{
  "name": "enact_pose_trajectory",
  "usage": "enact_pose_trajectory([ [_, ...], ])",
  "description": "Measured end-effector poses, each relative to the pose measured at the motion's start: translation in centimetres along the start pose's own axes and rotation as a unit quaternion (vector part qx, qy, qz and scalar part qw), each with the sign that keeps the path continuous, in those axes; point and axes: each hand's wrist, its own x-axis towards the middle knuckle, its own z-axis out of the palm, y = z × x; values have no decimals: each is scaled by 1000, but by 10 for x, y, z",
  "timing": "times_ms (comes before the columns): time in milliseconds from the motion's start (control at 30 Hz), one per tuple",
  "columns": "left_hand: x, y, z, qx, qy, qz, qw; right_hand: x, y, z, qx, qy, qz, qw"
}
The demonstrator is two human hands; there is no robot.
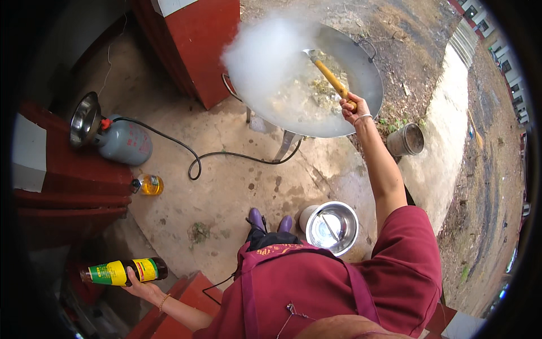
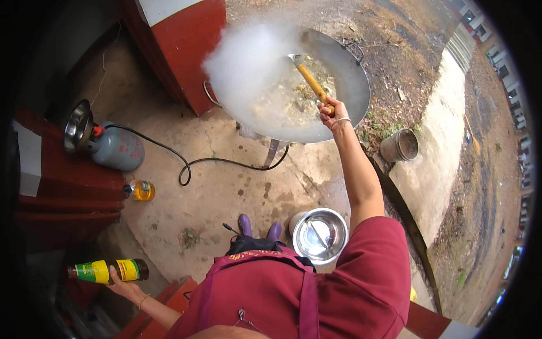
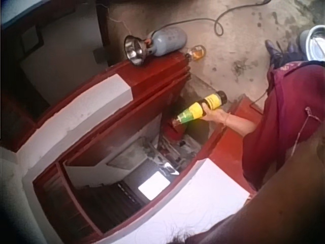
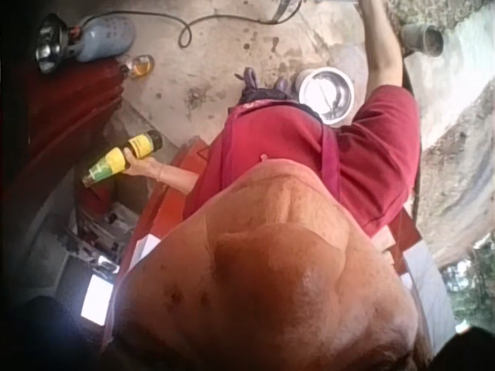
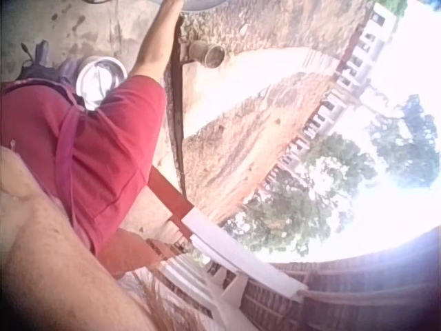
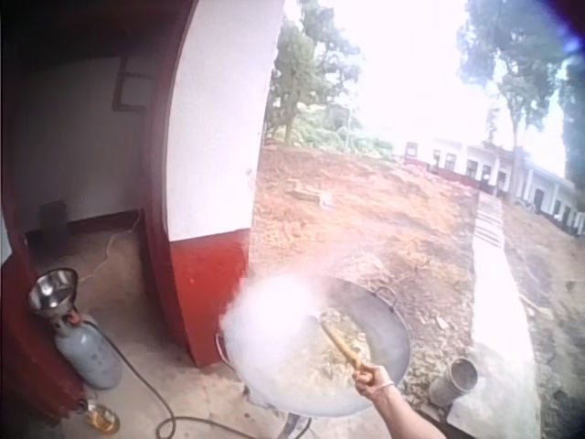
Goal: The person chops garlic on a cutting board, then moves to an outdoor wok to stir-fry the garlic. They add a dark liquid seasoning and diced red peppers, stirring continuously.
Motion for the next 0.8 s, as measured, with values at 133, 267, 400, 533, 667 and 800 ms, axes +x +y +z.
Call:
enact_pose_trajectory([
  [133,1,1,1,-5,-16,-2,1000,5,-9,-5,2,-11,-48,999],
  [267,4,2,0,-29,-53,14,998,9,8,-24,68,-10,-69,995],
  [400,7,-2,3,-38,-67,35,996,-38,25,-39,169,-39,-31,984],
  [533,7,-10,3,-70,-91,48,992,-123,52,-61,152,-85,-41,984],
  [667,-6,2,11,-119,-114,40,986,-152,93,-61,145,-110,-5,983],
  [800,-7,13,34,-136,-125,65,981,-151,125,-77,134,-132,3,982],
])
